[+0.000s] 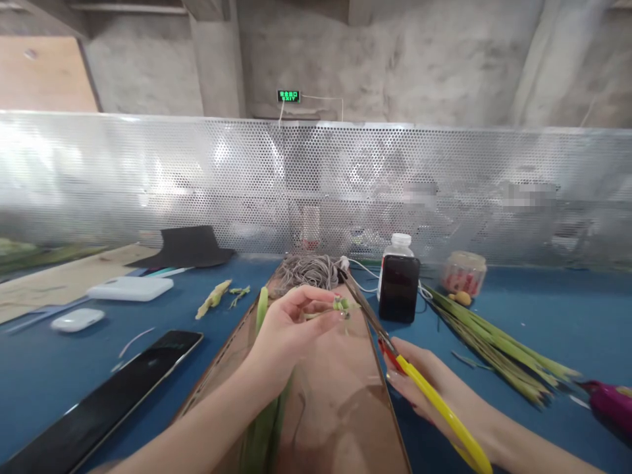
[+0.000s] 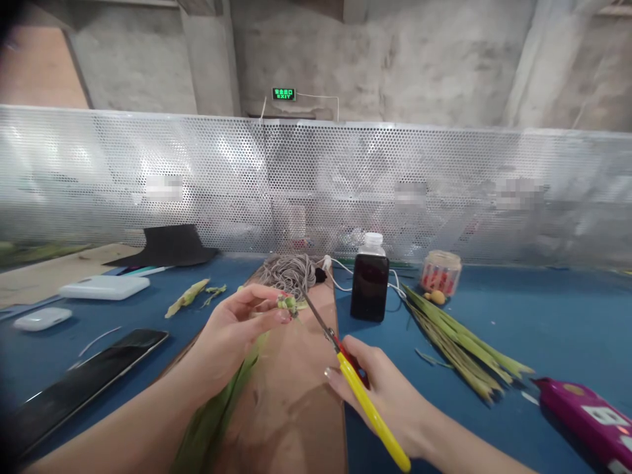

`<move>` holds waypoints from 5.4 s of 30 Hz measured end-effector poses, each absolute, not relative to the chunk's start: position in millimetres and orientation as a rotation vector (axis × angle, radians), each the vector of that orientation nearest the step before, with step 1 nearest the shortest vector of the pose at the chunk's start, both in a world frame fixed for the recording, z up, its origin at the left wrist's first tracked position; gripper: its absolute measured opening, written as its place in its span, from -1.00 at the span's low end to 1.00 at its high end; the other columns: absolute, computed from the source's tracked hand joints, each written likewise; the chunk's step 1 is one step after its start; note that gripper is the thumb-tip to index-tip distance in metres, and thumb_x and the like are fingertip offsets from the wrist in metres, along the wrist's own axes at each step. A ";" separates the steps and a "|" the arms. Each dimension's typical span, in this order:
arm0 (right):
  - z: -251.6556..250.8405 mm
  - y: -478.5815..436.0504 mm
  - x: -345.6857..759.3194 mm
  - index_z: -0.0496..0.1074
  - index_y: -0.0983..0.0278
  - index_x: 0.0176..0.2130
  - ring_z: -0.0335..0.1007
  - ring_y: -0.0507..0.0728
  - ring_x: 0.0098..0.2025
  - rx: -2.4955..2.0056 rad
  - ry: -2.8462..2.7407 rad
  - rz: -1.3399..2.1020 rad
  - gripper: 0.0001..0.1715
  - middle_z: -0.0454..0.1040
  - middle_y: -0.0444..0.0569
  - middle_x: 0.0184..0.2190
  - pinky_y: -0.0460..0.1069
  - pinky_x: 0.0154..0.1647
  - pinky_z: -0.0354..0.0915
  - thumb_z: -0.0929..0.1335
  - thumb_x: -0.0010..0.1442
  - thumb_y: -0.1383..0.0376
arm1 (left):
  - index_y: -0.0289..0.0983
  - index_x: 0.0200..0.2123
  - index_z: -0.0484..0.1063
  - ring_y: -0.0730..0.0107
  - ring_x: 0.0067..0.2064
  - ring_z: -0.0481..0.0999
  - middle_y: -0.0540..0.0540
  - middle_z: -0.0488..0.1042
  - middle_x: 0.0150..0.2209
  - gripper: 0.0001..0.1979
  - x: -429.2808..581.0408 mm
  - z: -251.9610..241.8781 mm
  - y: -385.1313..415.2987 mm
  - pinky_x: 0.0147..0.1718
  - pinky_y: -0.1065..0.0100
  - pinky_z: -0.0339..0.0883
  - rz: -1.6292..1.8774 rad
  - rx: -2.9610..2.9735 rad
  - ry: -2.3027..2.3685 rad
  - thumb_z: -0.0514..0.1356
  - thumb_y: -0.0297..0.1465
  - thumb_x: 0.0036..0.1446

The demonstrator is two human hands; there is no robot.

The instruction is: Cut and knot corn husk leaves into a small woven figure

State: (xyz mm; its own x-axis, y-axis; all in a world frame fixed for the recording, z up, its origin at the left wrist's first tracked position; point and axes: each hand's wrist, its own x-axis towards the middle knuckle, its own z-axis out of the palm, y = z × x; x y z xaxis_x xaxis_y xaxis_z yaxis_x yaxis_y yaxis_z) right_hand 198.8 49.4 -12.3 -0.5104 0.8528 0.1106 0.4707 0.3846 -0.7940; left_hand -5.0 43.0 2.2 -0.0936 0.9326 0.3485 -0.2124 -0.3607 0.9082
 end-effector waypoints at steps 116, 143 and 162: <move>-15.3 49.5 193.6 0.12 0.26 -0.56 -0.13 -0.11 -0.76 -1.202 -2.187 0.901 -0.57 0.03 -0.25 -0.73 -0.16 -0.82 -0.14 0.17 0.12 0.00 | -0.25 -0.43 0.41 0.57 -0.42 0.42 0.06 0.44 -0.43 -0.85 -1.2 4.0 37.9 -0.35 0.48 0.31 1.577 1.078 0.753 0.30 -0.45 -0.16; -17.7 47.2 199.5 0.19 0.28 -0.42 -0.13 -0.10 -0.68 -1.083 -2.202 1.083 -0.55 -0.01 -0.27 -0.68 -0.16 -0.71 -0.09 0.16 0.12 -0.06 | -0.25 -0.44 0.44 0.57 -0.46 0.42 0.05 0.46 -0.48 -0.85 5.5 1.3 31.2 -0.40 0.50 0.28 1.575 1.127 0.802 0.32 -0.43 -0.19; -10.7 45.7 198.9 0.16 0.27 -0.47 -0.08 -0.10 -0.67 -1.095 -2.284 1.021 -0.60 0.05 -0.26 -0.65 -0.16 -0.70 -0.06 0.18 0.13 -0.01 | -0.23 -0.43 0.46 0.60 -0.46 0.41 0.06 0.47 -0.45 -0.86 3.9 1.7 34.1 -0.39 0.52 0.30 1.601 1.143 0.793 0.31 -0.44 -0.17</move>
